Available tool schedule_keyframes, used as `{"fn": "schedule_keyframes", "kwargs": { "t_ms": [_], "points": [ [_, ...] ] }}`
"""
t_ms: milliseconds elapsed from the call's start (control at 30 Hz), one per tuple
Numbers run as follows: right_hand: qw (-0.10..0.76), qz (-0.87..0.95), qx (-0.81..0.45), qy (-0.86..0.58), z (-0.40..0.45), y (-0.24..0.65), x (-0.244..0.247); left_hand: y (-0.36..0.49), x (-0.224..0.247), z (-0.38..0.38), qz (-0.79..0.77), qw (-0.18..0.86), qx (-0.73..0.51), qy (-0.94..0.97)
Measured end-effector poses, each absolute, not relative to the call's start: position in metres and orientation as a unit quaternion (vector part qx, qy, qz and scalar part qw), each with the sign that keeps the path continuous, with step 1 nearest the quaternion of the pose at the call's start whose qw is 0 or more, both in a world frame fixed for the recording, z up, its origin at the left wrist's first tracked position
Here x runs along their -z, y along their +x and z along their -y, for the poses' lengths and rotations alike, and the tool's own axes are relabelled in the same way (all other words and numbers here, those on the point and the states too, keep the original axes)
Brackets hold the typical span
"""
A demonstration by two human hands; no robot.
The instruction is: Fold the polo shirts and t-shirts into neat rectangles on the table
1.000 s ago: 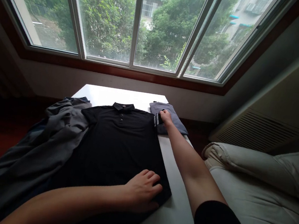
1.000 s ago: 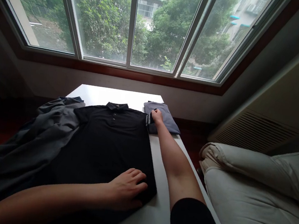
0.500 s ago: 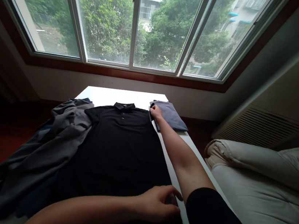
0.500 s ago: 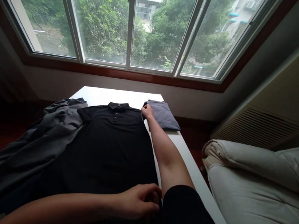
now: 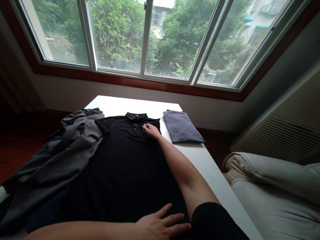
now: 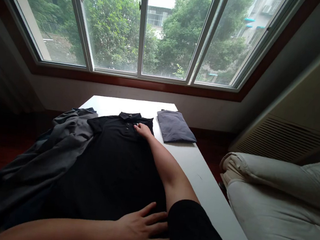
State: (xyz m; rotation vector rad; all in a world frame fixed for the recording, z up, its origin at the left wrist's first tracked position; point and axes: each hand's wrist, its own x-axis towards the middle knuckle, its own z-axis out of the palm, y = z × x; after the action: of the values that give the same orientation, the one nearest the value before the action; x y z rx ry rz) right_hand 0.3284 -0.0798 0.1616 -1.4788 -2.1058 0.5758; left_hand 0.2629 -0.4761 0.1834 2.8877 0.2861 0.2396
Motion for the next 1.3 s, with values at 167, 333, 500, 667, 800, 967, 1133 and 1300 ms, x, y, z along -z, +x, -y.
{"fn": "schedule_keyframes", "kwargs": {
  "t_ms": [167, 333, 500, 667, 800, 967, 1133, 1300],
  "points": [
    [0.237, 0.768, -0.06, -0.592, 0.083, 0.335, -0.143, 0.265, -0.183, 0.474, -0.106, 0.048, -0.099, 0.988],
    [0.135, 0.77, -0.064, -0.62, 0.07, 0.351, -0.136, 0.267, -0.176, 0.476, -0.103, -0.035, -0.109, 0.988],
    [0.085, 0.773, -0.081, -0.623, 0.053, 0.359, -0.144, 0.272, -0.163, 0.478, -0.073, -0.12, -0.116, 0.983],
    [0.103, 0.766, -0.036, -0.633, 0.055, 0.341, -0.145, 0.277, -0.161, 0.481, -0.053, -0.149, -0.101, 0.982],
    [0.122, 0.778, -0.056, -0.614, 0.062, 0.333, -0.137, 0.279, -0.171, 0.479, -0.026, -0.081, -0.077, 0.993],
    [0.119, 0.764, -0.066, -0.63, 0.061, 0.353, -0.134, 0.25, -0.211, 0.441, -0.144, 0.162, -0.144, 0.966],
    [0.13, 0.761, -0.06, -0.633, 0.059, 0.362, -0.132, 0.175, -0.231, 0.336, -0.442, 0.171, -0.288, 0.832],
    [0.131, 0.761, -0.057, -0.633, 0.056, 0.359, -0.129, 0.089, -0.223, 0.225, -0.726, 0.09, -0.256, 0.632]
  ]
}}
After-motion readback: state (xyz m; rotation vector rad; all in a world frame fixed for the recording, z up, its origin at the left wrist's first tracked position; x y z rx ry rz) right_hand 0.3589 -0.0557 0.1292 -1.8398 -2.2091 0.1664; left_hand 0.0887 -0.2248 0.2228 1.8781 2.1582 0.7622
